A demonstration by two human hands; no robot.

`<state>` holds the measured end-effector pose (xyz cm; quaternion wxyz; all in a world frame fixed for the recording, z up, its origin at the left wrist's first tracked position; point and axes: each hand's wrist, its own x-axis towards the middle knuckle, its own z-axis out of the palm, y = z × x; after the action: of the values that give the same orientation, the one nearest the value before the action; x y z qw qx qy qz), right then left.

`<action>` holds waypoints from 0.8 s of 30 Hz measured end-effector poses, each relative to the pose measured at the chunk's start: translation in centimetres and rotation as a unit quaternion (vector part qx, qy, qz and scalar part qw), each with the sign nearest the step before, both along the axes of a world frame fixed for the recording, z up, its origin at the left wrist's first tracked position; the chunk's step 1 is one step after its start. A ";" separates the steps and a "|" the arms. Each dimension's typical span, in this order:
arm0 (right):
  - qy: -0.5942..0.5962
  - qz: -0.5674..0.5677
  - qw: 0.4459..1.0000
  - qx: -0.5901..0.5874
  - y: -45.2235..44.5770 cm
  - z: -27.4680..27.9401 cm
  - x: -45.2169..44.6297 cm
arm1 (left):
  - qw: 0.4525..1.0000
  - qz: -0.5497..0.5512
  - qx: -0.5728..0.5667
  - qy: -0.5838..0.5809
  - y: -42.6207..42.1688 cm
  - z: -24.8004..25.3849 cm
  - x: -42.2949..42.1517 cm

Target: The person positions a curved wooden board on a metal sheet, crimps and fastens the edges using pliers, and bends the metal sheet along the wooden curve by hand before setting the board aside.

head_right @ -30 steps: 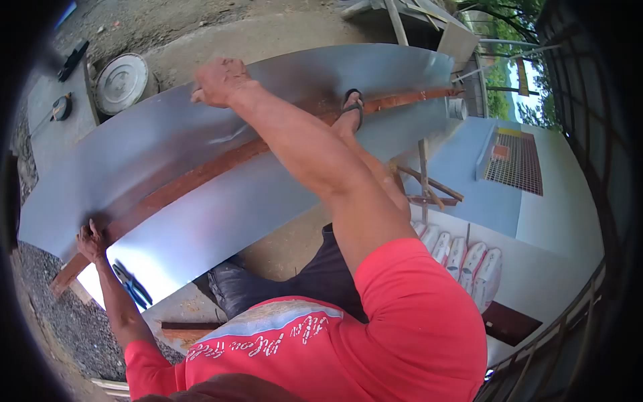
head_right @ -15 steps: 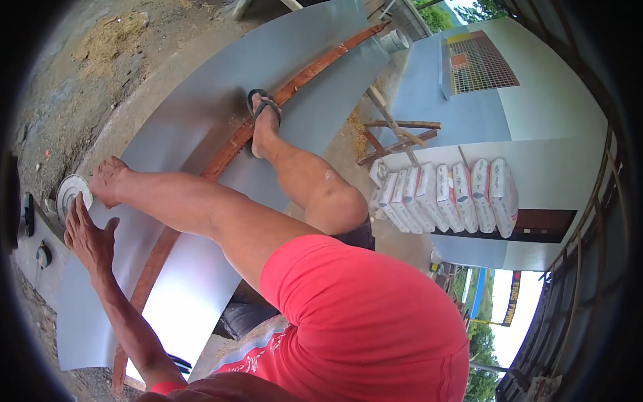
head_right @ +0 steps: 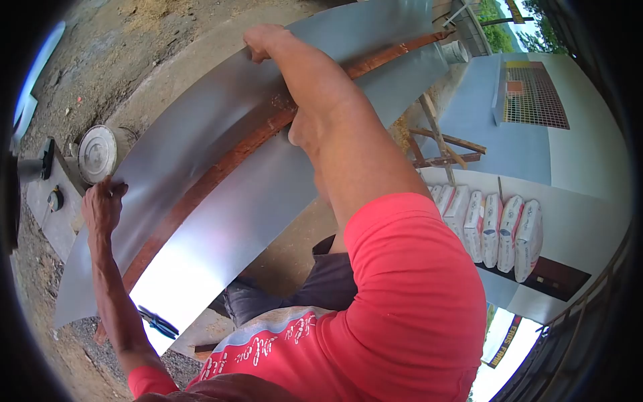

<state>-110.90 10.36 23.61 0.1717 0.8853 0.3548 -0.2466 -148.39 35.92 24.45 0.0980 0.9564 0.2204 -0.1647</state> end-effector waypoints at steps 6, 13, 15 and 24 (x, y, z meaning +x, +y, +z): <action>-0.020 0.152 0.987 0.048 -4.3 3.1 -2.2 | 0.996 -0.019 0.044 -0.077 -0.9 0.5 -1.4; -0.035 0.135 0.990 0.030 -7.4 2.9 -4.3 | 0.998 -0.002 0.017 -0.055 -3.5 2.0 -3.2; -0.048 0.128 0.989 0.059 -7.7 2.3 -4.2 | 0.988 -0.017 -0.014 -0.152 -2.8 0.8 -3.8; -0.102 0.147 0.983 0.040 -1.9 0.5 -3.9 | 0.970 0.152 -0.026 -0.190 -5.0 0.6 -11.2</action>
<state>-114.79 8.44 24.11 0.2062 0.8502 0.4710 -0.1128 -159.58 30.97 25.07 0.1873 0.9226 0.3358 0.0313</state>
